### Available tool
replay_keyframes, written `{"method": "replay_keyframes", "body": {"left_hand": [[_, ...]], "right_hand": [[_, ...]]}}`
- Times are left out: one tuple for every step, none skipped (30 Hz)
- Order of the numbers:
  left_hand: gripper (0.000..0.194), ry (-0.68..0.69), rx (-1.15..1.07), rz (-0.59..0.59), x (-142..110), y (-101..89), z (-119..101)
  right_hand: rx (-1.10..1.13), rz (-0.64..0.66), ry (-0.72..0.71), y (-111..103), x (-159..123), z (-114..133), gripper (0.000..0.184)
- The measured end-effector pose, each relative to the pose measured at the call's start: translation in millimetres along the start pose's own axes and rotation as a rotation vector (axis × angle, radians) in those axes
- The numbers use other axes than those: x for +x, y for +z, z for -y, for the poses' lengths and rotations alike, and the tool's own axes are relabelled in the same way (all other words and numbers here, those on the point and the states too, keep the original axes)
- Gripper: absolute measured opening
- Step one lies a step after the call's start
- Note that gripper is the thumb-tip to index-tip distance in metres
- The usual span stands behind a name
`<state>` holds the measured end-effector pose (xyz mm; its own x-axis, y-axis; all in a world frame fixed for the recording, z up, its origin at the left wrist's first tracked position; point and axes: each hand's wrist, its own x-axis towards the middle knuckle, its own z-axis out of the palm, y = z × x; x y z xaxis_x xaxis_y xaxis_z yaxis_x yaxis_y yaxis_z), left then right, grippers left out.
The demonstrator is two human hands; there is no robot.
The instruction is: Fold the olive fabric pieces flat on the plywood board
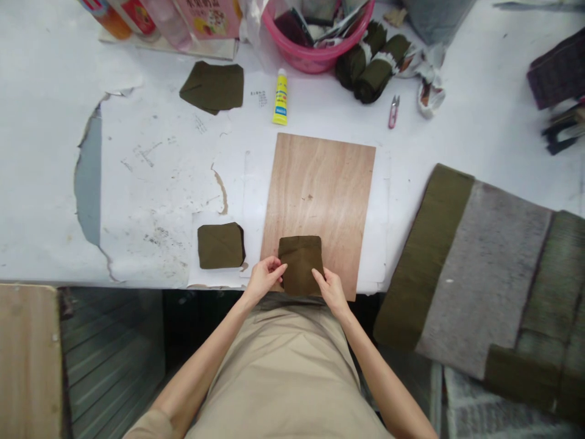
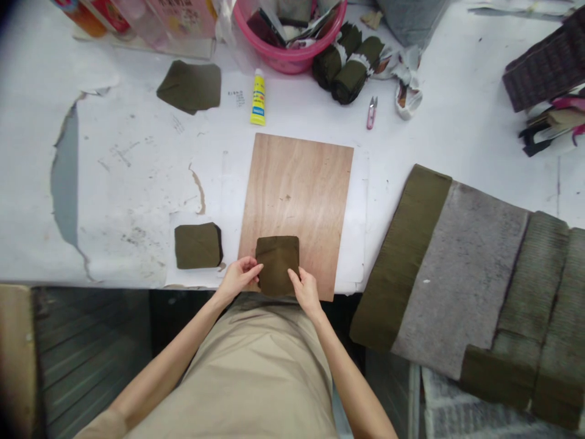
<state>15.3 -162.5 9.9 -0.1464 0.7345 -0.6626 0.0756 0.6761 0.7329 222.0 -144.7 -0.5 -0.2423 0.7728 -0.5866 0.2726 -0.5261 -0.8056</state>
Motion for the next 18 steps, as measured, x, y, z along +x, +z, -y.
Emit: {"method": "replay_keyframes", "body": {"left_hand": [[0.030, 0.010, 0.013, -0.013, 0.2, 0.1, 0.6], [0.030, 0.019, 0.026, -0.027, 0.6, 0.1, 1.1], [0.030, 0.028, 0.036, -0.045, 1.1, 0.0, 1.3], [0.030, 0.036, 0.044, -0.062, 1.7, -0.1, 1.2], [0.030, 0.041, 0.047, -0.075, 2.1, -0.3, 0.9], [0.030, 0.044, 0.046, -0.083, 2.2, -0.4, 0.1], [0.029, 0.047, 0.047, -0.084, 1.9, -0.7, -1.1], [0.028, 0.052, 0.050, -0.085, 1.0, -1.0, -2.8], [0.028, 0.064, 0.057, -0.091, -0.6, -1.3, -4.8], [0.027, 0.083, 0.065, -0.100, -2.8, -1.6, -7.2], [0.027, 0.103, 0.067, -0.114, -5.4, -1.7, -9.6], [0.026, 0.121, 0.052, -0.129, -8.4, -1.6, -12.0], [0.025, 0.128, 0.014, -0.135, -11.4, -1.0, -14.1], [0.024, 0.116, -0.049, -0.122, -14.4, 0.0, -15.9], [0.025, 0.080, -0.129, -0.085, -17.1, 1.6, -17.2], [0.028, 0.024, -0.213, -0.034, -19.4, 3.5, -18.1], [0.033, -0.039, -0.288, 0.019, -21.4, 5.8, -18.8], [0.036, -0.094, -0.347, 0.059, -23.0, 8.1, -19.5]], "right_hand": [[-0.009, 0.001, -0.007, 1.0, 0.5, 0.6, 0.043], [-0.022, -0.001, -0.011, 1.9, 1.1, 1.5, 0.043], [-0.043, -0.007, -0.013, 2.6, 1.5, 2.7, 0.042], [-0.073, -0.019, -0.014, 3.1, 1.8, 4.0, 0.041], [-0.108, -0.035, -0.014, 3.2, 1.9, 5.4, 0.039], [-0.143, -0.052, -0.015, 3.1, 1.9, 6.7, 0.036], [-0.172, -0.061, -0.016, 2.7, 1.6, 7.9, 0.034], [-0.192, -0.066, -0.018, 2.2, 1.1, 8.8, 0.032], [-0.193, -0.066, -0.022, 1.6, 0.4, 9.6, 0.031], [-0.174, -0.058, -0.027, 1.2, -0.5, 10.3, 0.030], [-0.134, -0.043, -0.032, 0.9, -1.8, 11.0, 0.030], [-0.076, -0.027, -0.036, 0.9, -3.3, 11.8, 0.029], [-0.007, -0.010, -0.036, 1.1, -5.2, 12.9, 0.029], [0.067, 0.006, -0.031, 1.6, -7.3, 14.3, 0.030], [0.136, 0.022, -0.018, 2.3, -9.6, 15.9, 0.030], [0.195, 0.035, 0.000, 3.2, -11.8, 17.7, 0.031], [0.246, 0.047, 0.022, 4.3, -13.9, 19.6, 0.031], [0.285, 0.057, 0.044, 5.5, -15.6, 21.3, 0.032]]}}
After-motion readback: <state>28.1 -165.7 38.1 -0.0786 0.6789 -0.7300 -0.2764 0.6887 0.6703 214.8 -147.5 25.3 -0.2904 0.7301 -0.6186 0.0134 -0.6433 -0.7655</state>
